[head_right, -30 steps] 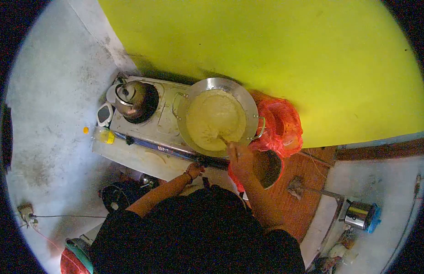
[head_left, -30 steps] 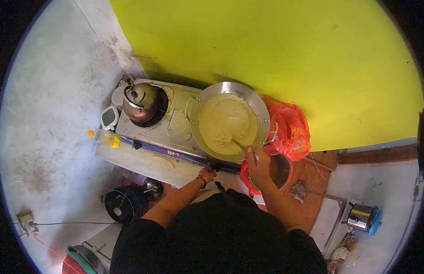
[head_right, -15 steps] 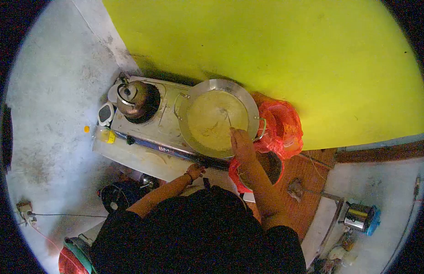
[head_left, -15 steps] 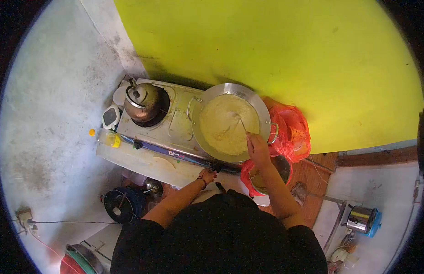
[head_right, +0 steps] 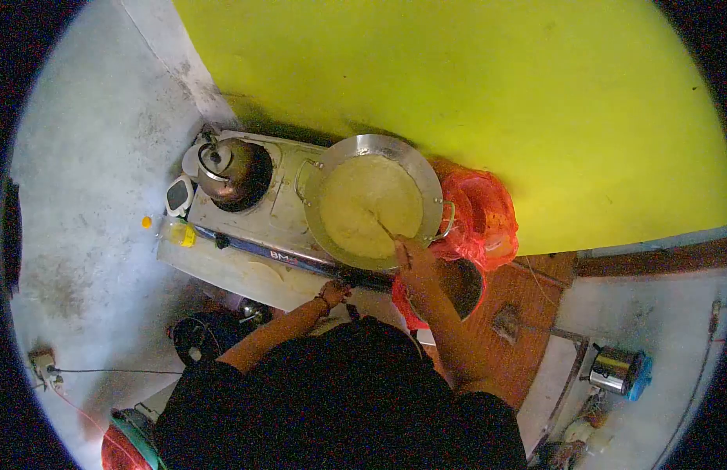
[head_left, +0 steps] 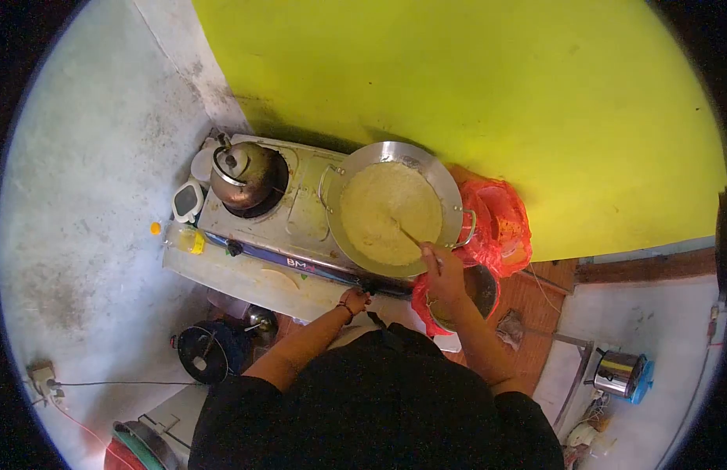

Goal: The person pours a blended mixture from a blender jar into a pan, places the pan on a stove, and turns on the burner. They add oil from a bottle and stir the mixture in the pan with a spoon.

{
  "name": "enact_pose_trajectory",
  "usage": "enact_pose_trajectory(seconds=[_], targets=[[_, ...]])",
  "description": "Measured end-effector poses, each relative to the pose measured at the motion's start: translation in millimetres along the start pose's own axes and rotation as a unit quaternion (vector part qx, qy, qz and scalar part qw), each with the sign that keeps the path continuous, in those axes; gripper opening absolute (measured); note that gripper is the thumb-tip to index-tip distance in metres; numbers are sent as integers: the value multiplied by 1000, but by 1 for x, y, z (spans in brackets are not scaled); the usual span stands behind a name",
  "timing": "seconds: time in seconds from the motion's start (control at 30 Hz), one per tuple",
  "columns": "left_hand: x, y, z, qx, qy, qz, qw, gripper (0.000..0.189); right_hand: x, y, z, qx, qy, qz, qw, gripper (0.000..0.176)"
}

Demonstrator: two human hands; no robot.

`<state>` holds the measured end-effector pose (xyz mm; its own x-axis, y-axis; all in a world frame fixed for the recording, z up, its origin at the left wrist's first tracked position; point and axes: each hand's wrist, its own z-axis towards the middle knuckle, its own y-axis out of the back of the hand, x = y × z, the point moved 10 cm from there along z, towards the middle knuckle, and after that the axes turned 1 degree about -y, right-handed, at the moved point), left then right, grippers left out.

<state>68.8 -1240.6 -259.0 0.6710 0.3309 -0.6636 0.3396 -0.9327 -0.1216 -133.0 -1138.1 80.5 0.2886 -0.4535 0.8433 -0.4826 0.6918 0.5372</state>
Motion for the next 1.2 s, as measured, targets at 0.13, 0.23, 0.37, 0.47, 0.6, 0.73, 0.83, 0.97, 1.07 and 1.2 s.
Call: enact_pose_trajectory(seconds=[0.13,0.23,0.37,0.47,0.6,0.73,0.83,0.97,1.07,1.2], targets=[[9,4,7,-23,10,-8,1000,41,29,29,4,-73,179,-167,967,19],[4,3,5,-15,32,35,999,42,6,18,7,-77,221,-236,943,19],[-16,0,-8,-3,44,110,993,31,1,2,-10,-82,180,-215,956,20],[-1,0,5,13,31,95,995,28,-14,0,-17,-66,4,-35,997,23],[-12,-2,3,11,-29,170,985,29,-20,2,-21,-68,-78,150,983,25],[-13,-11,-5,53,-14,255,965,38,54,9,-33,-58,140,-50,987,21],[-23,-24,-10,117,-51,479,869,47,62,-5,-40,-22,232,-113,966,20],[-70,-21,-43,93,-83,532,838,49,38,-17,-35,19,185,-136,973,20],[-112,-21,-67,73,-127,559,816,44,26,-17,-19,-17,199,-174,964,23],[-119,-20,-66,66,-182,540,819,38,45,-16,-6,-36,182,-169,968,24]])
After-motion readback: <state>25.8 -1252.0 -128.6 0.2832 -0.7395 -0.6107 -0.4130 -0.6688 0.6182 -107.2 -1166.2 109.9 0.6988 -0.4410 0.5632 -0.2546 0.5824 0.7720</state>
